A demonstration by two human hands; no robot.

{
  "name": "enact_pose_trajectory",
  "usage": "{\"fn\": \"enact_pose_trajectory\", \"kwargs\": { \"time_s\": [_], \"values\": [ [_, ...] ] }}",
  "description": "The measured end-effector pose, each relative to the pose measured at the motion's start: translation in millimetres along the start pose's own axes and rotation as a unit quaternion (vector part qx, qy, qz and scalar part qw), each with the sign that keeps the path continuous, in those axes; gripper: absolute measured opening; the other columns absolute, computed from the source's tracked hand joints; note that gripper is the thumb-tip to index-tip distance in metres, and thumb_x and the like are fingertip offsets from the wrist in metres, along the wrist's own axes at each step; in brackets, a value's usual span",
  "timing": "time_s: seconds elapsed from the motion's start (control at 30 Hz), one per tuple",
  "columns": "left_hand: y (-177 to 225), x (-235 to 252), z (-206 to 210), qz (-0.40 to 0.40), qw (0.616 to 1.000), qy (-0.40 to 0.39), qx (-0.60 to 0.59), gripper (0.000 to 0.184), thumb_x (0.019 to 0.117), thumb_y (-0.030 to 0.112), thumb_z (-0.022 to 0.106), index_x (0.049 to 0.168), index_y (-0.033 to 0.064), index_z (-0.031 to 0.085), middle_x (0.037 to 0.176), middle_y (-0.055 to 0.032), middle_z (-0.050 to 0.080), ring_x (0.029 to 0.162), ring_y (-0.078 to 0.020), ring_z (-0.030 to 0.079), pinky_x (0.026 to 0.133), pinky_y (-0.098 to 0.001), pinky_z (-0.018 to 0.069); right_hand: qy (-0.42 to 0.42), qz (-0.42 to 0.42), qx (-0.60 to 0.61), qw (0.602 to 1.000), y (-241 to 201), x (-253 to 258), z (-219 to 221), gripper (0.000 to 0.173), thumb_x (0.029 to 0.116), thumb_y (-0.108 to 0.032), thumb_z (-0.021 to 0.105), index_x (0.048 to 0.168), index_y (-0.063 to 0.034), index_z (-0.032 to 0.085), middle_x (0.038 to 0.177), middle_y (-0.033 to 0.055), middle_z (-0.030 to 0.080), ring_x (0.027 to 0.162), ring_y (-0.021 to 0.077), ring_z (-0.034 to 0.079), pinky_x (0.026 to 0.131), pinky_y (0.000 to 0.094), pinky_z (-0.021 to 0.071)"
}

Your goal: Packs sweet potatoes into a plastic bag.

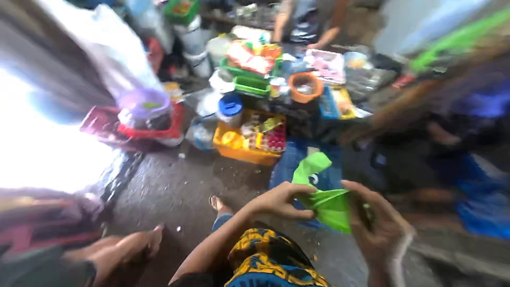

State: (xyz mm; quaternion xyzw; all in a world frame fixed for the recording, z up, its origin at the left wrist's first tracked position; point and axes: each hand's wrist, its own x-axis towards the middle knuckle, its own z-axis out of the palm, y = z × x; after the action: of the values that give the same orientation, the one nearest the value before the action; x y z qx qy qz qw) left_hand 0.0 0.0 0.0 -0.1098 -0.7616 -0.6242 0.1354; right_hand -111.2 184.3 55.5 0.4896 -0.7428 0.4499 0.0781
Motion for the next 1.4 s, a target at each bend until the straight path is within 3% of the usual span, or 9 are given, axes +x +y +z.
{"fn": "enact_pose_trajectory", "kwargs": {
  "time_s": [0.2,0.3,0.37,0.5,0.8,0.93,1.1,1.27,1.4],
  "values": [
    [-71,-145,-159,-0.133,0.953,0.259,-0.086,0.016,0.0814,0.009,0.064,0.095,0.0022,0.066,0.087,0.0001,0.065,0.081,-0.0034,0.061,0.075,-0.0243,0.053,-0.024,0.014,-0.075,0.997,-5,82,140,0.026,0.1031,-0.008,0.056,0.119,0.0053,0.07,0.108,0.0221,0.072,0.092,0.0124,0.07,0.084,0.022,0.0559],
    [-83,-215,-207,-0.046,0.758,0.552,-0.344,0.027,0.0943,0.03,0.06,0.114,0.0117,0.067,0.101,-0.0014,0.074,0.093,-0.0092,0.07,0.083,-0.0286,0.058,-0.076,0.044,-0.066,0.994,-28,116,234,0.027,0.1053,-0.011,0.053,0.122,0.0059,0.068,0.112,0.024,0.072,0.098,0.0211,0.071,0.089,0.032,0.0576],
    [-73,-249,-229,-0.097,0.751,0.57,-0.321,0.062,0.1033,0.047,0.05,0.149,0.0055,0.042,0.124,-0.0019,0.068,0.112,-0.0083,0.065,0.098,-0.0297,0.0543,-0.11,0.048,-0.07,0.99,-49,136,299,0.029,0.1058,-0.012,0.052,0.123,0.0048,0.067,0.111,0.0233,0.072,0.096,0.0267,0.072,0.086,0.0397,0.0587],
    [-62,-284,-294,-0.219,0.717,0.557,-0.358,0.046,0.0987,0.011,0.064,0.14,-0.0023,0.047,0.112,-0.0097,0.072,0.098,-0.0169,0.072,0.091,-0.0374,0.0607,-0.186,-0.005,-0.068,0.98,-71,183,409,0.029,0.1031,-0.011,0.055,0.126,0.0028,0.067,0.106,0.0244,0.073,0.087,0.0361,0.073,0.077,0.0525,0.0591],
    [-98,-376,-432,-0.328,0.562,0.737,-0.185,0.016,0.0969,0.012,0.069,0.106,-0.0012,0.069,0.094,-0.0066,0.072,0.088,-0.0124,0.069,0.084,-0.0328,0.0585,-0.389,-0.031,-0.078,0.918,-142,269,650,0.06,0.1016,-0.023,0.058,0.153,0.0035,0.042,0.144,0.0378,0.049,0.131,0.057,0.05,0.106,0.0704,0.0408],
    [-102,-395,-491,-0.299,0.428,0.83,-0.196,0.022,0.1023,0.013,0.061,0.114,-0.0042,0.068,0.104,-0.0103,0.072,0.096,-0.015,0.069,0.089,-0.0362,0.0584,-0.468,-0.147,0.106,0.865,-220,259,736,0.032,0.101,-0.032,0.062,0.106,-0.0034,0.075,0.095,0.014,0.074,0.09,0.0287,0.072,0.08,0.0492,0.06],
    [-92,-411,-563,-0.24,0.341,0.883,-0.217,0.029,0.0898,-0.009,0.068,0.118,-0.0072,0.061,0.104,-0.0121,0.071,0.096,-0.0181,0.07,0.088,-0.037,0.0604,-0.721,0.037,0.219,0.656,-297,261,838,0.043,0.0965,-0.04,0.07,0.117,-0.0021,0.068,0.098,0.0069,0.075,0.087,0.0132,0.074,0.08,0.0341,0.0631],
    [-110,-488,-612,-0.313,0.39,0.86,-0.104,0.06,0.0701,-0.006,0.086,0.123,-0.0094,0.057,0.109,-0.0129,0.071,0.1,-0.0165,0.07,0.089,-0.0351,0.0609,-0.78,0.186,0.191,0.566,-339,262,941,0.024,0.0994,-0.025,0.067,0.11,-0.0035,0.072,0.095,0.0063,0.076,0.085,0.0152,0.074,0.079,0.0368,0.0639],
    [-131,-614,-641,-0.433,0.407,0.803,-0.039,0.036,0.0807,0.002,0.073,0.115,-0.0061,0.065,0.101,-0.0131,0.07,0.087,-0.0153,0.067,0.078,-0.0317,0.0581,-0.721,0.37,0.19,0.554,-356,250,1025,0.031,0.1093,-0.017,0.041,0.127,0.0034,0.056,0.105,0.013,0.069,0.09,0.0189,0.071,0.081,0.039,0.0619]
  ]
}}
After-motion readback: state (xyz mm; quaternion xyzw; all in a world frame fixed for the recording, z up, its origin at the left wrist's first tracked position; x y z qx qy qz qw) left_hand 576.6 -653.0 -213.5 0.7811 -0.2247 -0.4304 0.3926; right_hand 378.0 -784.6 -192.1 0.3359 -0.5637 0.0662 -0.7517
